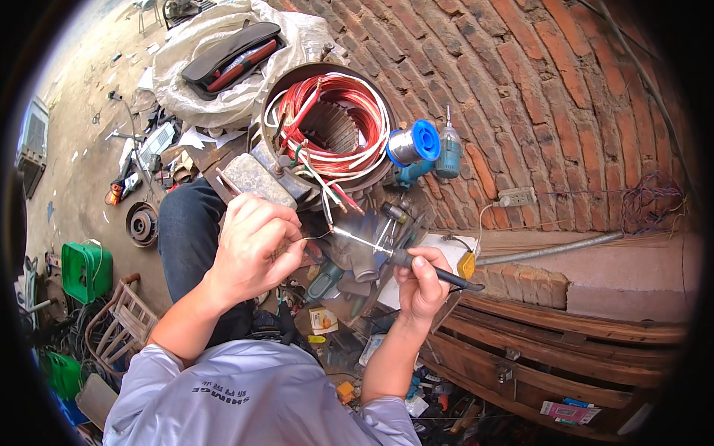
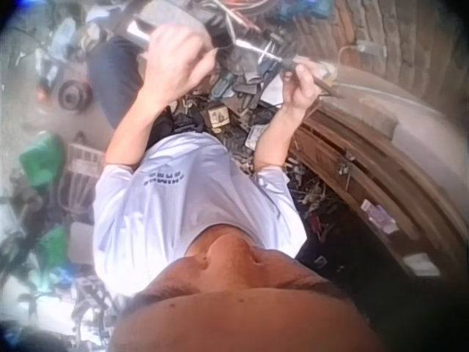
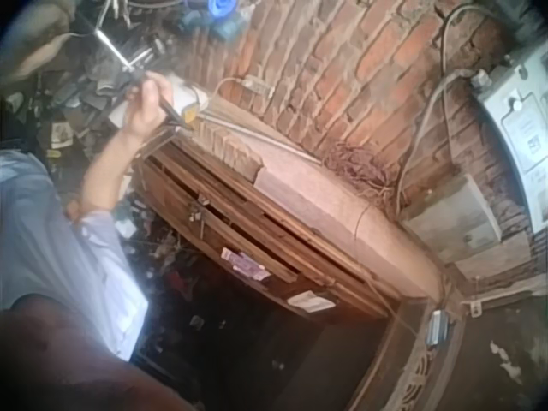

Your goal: The person uses a soldering iron to tin and solder multiple small wires and terminals on a cluttered workbench. They repeatedly heat the soldering iron tip, apply solder to wire ends, and join components together.

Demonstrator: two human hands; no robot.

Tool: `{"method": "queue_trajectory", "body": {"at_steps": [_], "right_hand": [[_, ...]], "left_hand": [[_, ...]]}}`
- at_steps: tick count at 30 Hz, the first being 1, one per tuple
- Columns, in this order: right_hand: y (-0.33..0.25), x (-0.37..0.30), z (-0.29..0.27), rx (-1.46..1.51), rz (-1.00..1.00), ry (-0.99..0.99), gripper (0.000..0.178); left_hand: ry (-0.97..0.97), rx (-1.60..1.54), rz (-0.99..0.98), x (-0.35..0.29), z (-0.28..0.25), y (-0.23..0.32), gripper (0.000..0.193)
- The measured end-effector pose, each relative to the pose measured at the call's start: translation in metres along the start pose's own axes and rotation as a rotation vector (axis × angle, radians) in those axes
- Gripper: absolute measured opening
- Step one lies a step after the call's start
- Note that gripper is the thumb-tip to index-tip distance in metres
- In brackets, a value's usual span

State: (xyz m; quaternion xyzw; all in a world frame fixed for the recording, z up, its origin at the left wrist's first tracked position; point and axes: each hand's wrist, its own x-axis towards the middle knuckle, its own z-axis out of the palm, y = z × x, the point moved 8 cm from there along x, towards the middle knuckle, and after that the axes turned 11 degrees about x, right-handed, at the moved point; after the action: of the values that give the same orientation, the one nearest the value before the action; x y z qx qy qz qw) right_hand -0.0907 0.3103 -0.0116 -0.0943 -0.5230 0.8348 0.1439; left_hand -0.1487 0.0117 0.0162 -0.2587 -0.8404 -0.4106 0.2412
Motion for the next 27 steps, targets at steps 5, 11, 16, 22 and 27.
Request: {"method": "queue_trajectory", "body": {"at_steps": [5, 11, 16, 22, 27], "right_hand": [[0.000, 0.000, 0.000, -0.025, -0.008, -0.004, 0.020], [-0.004, 0.000, 0.005, -0.053, -0.029, -0.034, 0.020], [-0.008, -0.001, 0.010, -0.074, -0.057, -0.069, 0.020], [-0.010, -0.003, 0.009, -0.087, -0.077, -0.085, 0.020], [-0.010, -0.001, 0.011, -0.089, -0.074, -0.117, 0.022]], "left_hand": [[-0.003, 0.012, -0.016, -0.001, 0.002, -0.002, 0.019], [0.004, 0.024, -0.020, -0.001, 0.003, -0.001, 0.019], [0.001, 0.036, -0.026, 0.000, 0.002, 0.000, 0.020], [0.057, 0.081, -0.079, 0.001, -0.030, 0.010, 0.019], [-0.063, -0.026, -0.174, -0.013, -0.030, -0.004, 0.016]]}}
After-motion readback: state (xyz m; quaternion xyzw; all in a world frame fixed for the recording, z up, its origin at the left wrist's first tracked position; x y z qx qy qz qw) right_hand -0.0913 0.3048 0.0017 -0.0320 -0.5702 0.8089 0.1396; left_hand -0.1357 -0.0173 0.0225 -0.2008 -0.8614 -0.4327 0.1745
